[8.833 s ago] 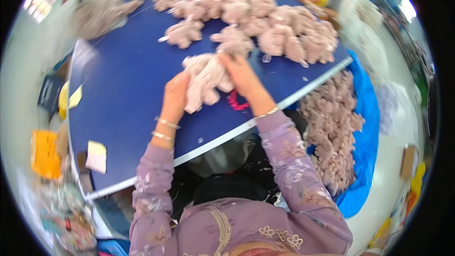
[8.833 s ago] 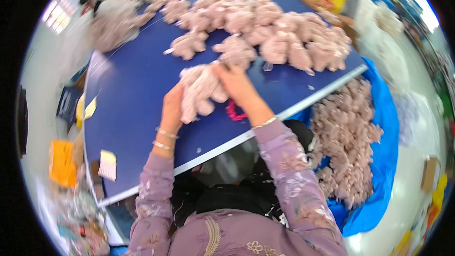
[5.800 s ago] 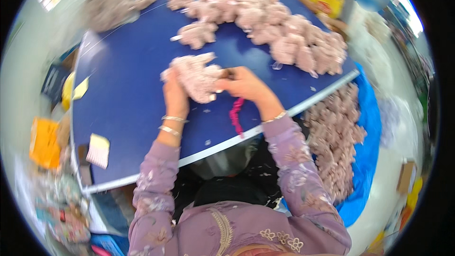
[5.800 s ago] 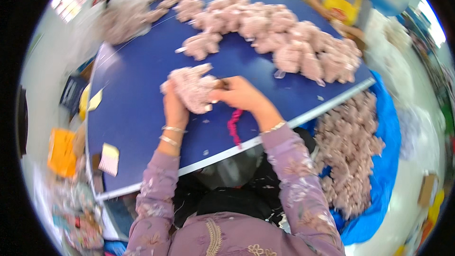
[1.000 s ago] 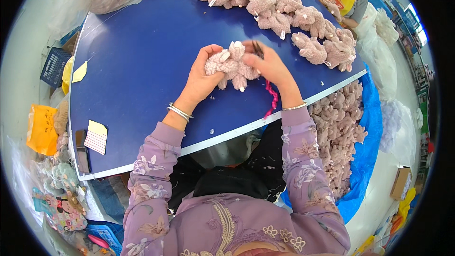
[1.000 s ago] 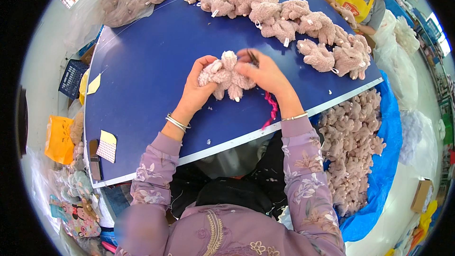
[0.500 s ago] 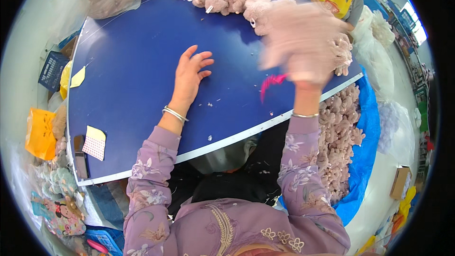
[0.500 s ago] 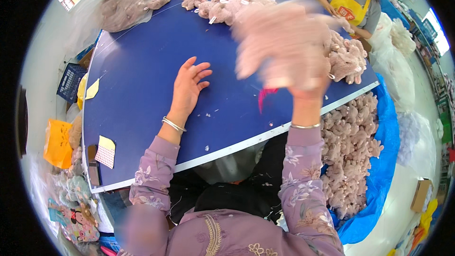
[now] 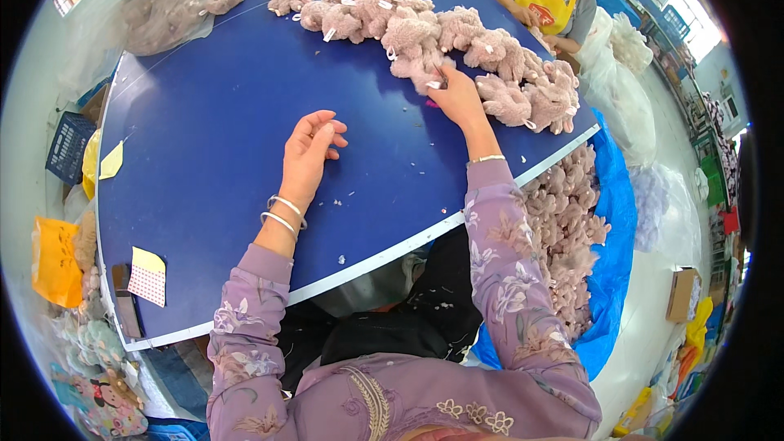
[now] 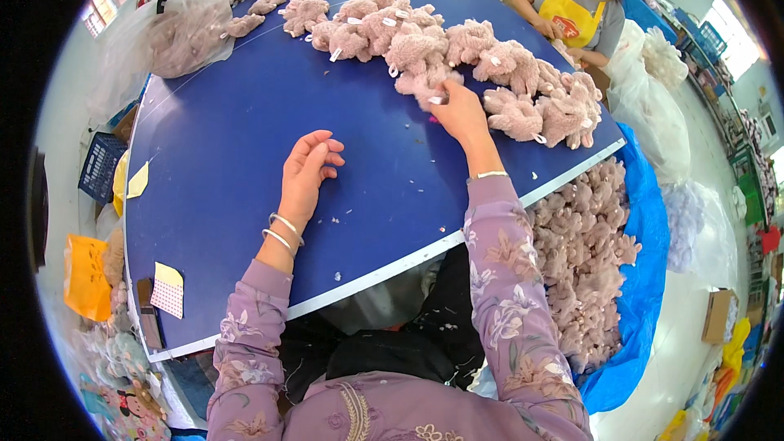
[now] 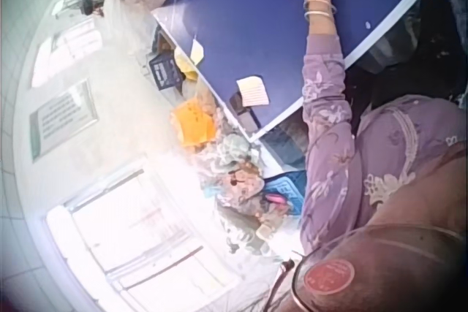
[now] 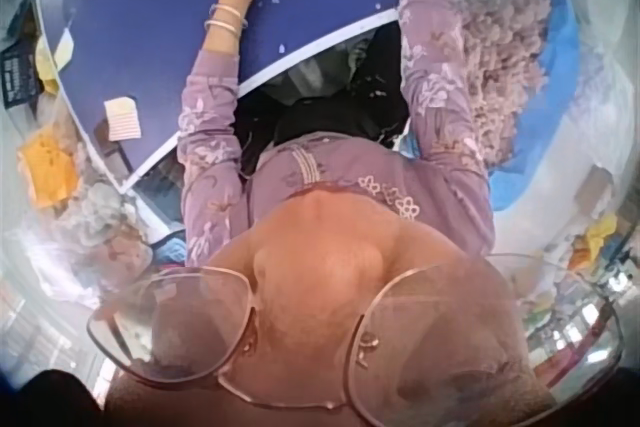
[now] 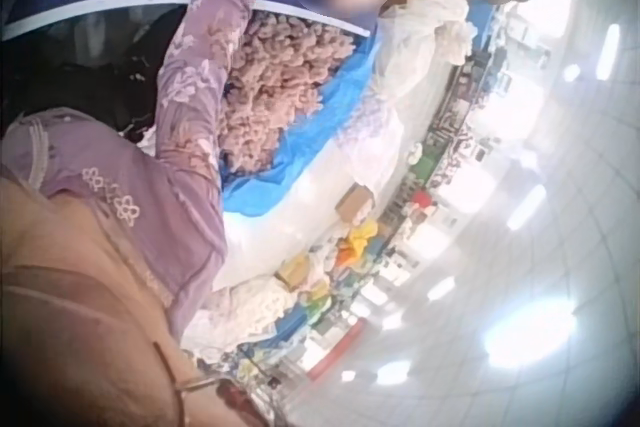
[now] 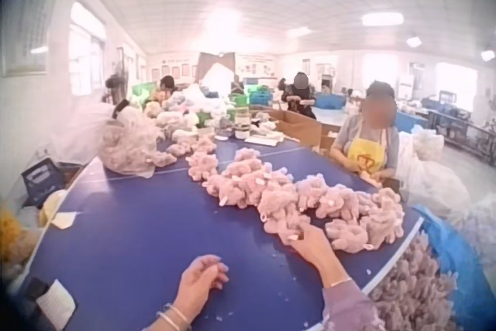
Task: The person trims loose threads and excess fabric from small pink stuffed animals using scissors. They handle each toy one at a time, snipping stray fibers and then placing the finished items on a blue table. A coworker is visible in the background performing similar work.
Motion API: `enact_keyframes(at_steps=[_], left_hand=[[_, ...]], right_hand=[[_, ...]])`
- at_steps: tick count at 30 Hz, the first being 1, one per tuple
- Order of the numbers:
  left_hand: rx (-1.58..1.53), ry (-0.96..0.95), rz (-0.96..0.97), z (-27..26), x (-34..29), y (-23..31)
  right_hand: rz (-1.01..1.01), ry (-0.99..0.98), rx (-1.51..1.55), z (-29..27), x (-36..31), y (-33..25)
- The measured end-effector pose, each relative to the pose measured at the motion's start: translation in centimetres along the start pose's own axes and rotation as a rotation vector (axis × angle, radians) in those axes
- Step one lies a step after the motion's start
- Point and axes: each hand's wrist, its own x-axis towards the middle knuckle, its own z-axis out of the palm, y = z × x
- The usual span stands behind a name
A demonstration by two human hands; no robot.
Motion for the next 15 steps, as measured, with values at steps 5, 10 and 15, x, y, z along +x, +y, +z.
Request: enact_keyframes(at_steps=[5,10,15], left_hand=[[0.080,-0.009,0.113,0.8,-0.2,0.1],[0.102,-0.124,0.211,0.2,-0.2,-0.1],[-0.032,-0.122,0.001,-0.3,-0.3,0.3]], right_hand=[[-0.097,-0.212,0.440,-0.1,-2.1,-4.1],[0.103,-0.564,0.983,-0.3,-4.1,-8.3],[0.182,-0.555,1.181,0.2,-4.2,-8.2]])
